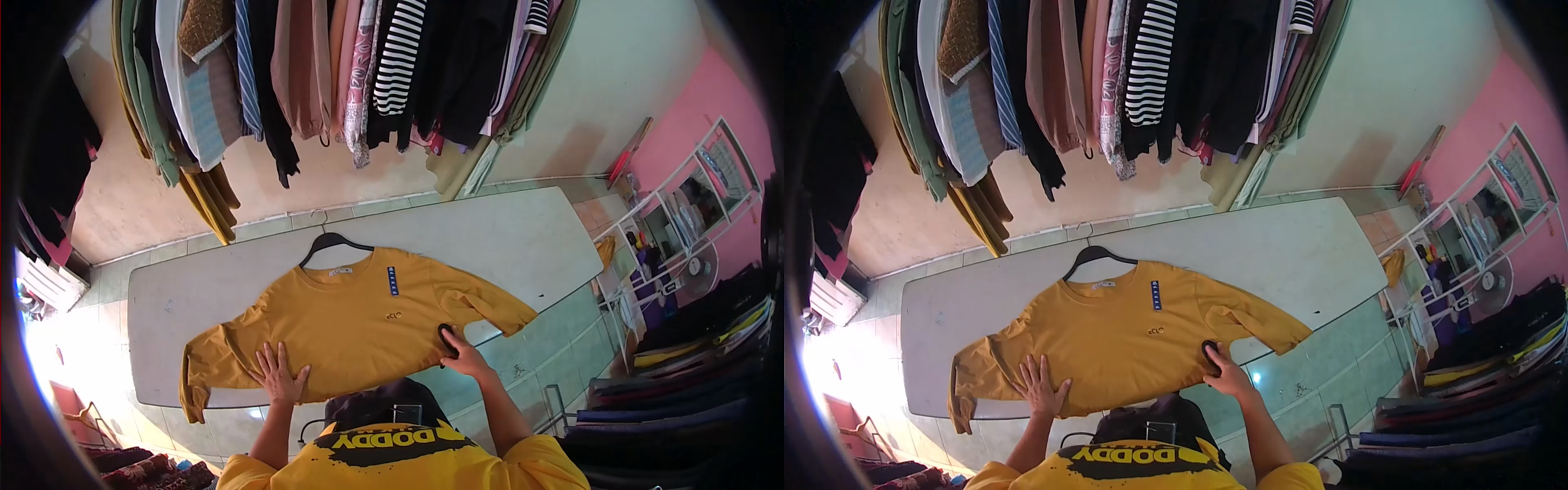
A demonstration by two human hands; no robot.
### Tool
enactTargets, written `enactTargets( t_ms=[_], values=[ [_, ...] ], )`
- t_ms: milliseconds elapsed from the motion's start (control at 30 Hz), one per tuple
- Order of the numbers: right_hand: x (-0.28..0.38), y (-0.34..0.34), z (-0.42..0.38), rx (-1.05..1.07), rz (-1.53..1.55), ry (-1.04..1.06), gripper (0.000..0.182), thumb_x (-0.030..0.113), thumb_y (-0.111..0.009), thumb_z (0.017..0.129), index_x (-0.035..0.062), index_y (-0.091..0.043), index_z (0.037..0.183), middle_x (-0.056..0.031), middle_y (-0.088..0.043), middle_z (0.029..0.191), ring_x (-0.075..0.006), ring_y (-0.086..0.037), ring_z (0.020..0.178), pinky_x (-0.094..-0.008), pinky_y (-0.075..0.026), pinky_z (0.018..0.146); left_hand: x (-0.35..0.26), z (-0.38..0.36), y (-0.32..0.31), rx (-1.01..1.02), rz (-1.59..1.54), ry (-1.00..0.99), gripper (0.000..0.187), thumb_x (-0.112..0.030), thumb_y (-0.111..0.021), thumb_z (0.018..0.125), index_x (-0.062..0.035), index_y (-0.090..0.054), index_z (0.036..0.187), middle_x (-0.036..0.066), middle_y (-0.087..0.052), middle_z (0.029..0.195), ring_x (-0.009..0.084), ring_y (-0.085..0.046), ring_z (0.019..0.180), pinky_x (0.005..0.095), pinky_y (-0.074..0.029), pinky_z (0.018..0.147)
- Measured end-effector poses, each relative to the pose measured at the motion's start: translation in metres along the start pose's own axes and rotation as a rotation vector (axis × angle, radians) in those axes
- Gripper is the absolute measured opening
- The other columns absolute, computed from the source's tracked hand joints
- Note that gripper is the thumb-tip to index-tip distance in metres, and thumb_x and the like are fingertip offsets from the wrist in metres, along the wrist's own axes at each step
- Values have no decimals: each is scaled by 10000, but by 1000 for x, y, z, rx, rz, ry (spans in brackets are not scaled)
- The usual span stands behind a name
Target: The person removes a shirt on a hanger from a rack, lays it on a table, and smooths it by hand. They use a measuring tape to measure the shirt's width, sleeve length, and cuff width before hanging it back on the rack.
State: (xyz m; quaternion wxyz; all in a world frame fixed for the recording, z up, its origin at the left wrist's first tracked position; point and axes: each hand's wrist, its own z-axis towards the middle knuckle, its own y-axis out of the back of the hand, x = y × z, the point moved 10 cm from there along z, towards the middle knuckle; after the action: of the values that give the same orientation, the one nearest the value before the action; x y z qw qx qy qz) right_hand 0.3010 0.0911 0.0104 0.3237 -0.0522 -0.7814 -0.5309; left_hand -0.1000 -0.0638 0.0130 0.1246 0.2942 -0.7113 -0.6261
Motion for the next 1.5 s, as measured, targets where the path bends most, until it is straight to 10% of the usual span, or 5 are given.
enactTargets(
  t_ms=[400, 533, 667, 867, 1500],
  values=[
    [-55, 307, -42, -737, 1252, 72, 469, 486, -318, 893, 65, -526, 883, -34, -507, 767, -110, -472, 610, -201, -357, 483, 10, 11, -8, -8, -129, 117, 688, -506, -492, 759, -172, -288, 1325, 129, -181, 1403, 348, -108, 1299, 634, -25, 968],
    [-51, 254, 33, -493, 1086, 14, 391, 420, -351, 898, 73, -533, 915, -13, -470, 747, -88, -440, 628, -197, -355, 498, 14, 27, -22, -173, -128, 575, 556, -412, -499, 802, -110, -362, 1248, 131, -302, 1337, 336, -188, 1272, 664, -38, 930],
    [-23, 131, 117, -61, 899, -56, 344, 375, -380, 902, 62, -523, 926, -19, -479, 727, -85, -437, 595, -226, -376, 515, -116, 60, 12, -494, -401, -45, 451, -200, -644, 730, -60, -479, 1125, 138, -487, 1151, 330, -405, 1107, 469, -277, 933],
    [35, 52, 154, 178, 678, 185, 250, 283, -446, 898, 33, -441, 916, -48, -536, 721, -127, -518, 613, -261, -427, 573, -293, 74, -14, 206, -1067, -122, 152, -114, -635, 758, -17, -650, 873, 65, -631, 806, 148, -587, 728, 254, -459, 678],
    [-1, 84, 229, -172, 300, 139, 140, 209, -625, 715, 82, -629, 773, -76, -547, 761, -242, -569, 660, -334, -461, 598, -242, 202, -31, -245, -704, 291, 186, -242, -650, 708, -83, -676, 801, 80, -645, 727, 209, -615, 677, 317, -465, 632]
  ],
)
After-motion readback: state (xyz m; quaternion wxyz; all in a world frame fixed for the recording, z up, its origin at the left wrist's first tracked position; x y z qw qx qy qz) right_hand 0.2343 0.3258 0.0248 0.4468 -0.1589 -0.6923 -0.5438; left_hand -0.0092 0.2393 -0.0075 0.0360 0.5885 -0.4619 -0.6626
